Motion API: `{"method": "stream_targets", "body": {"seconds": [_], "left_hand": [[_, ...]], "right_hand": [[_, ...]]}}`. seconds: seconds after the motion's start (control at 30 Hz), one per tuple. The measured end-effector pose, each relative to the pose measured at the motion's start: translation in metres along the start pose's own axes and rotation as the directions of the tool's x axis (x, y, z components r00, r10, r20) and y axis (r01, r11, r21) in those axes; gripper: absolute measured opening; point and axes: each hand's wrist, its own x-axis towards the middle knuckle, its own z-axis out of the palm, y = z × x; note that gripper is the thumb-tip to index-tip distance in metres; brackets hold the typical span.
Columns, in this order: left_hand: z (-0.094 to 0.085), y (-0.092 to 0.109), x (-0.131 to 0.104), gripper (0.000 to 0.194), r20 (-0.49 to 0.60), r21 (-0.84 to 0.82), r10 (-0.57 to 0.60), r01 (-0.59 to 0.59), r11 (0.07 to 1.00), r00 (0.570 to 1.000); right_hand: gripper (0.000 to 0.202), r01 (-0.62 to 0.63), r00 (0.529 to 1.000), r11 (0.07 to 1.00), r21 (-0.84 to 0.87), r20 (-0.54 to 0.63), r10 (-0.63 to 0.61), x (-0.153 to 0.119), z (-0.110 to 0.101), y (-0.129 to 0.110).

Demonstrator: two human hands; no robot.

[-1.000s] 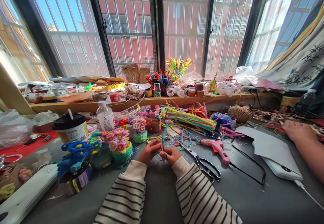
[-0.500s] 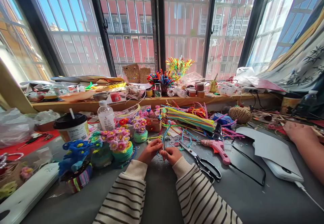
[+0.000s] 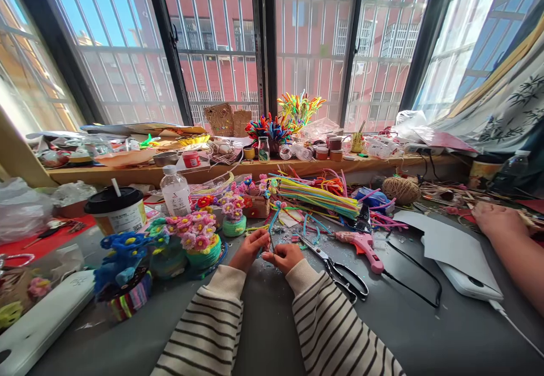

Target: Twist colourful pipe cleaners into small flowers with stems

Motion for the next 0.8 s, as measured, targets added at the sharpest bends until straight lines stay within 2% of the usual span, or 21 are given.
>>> {"method": "stream_targets", "body": {"seconds": [0.1,0.37,0.63,0.8], "left_hand": [[0.0000,0.0014,-0.0007,0.019,-0.039,0.025,0.019,-0.018,1.000,0.999],[-0.0007,0.0003,-0.0005,0.015,-0.003,0.013,0.015,-0.015,1.000,1.000],[-0.0031,-0.0020,0.0024,0.016,-0.014,-0.006,-0.008,0.008,1.000,1.000],[-0.0030,-0.0021,0.0021,0.016,0.037,-0.005,-0.015,0.015,1.000,0.999]], "right_hand": [[0.054,0.000,1.000,1.000,-0.012,0.011,0.000,-0.0013,0.0011,-0.0038],[0.057,0.011,0.998,1.000,0.008,0.058,-0.012,-0.0019,0.0031,-0.0041],[0.050,-0.022,0.999,1.000,-0.011,-0.038,0.021,-0.0017,0.0034,-0.0005],[0.053,0.014,0.999,1.000,0.010,0.038,-0.015,-0.0020,0.0016,0.0003]]}}
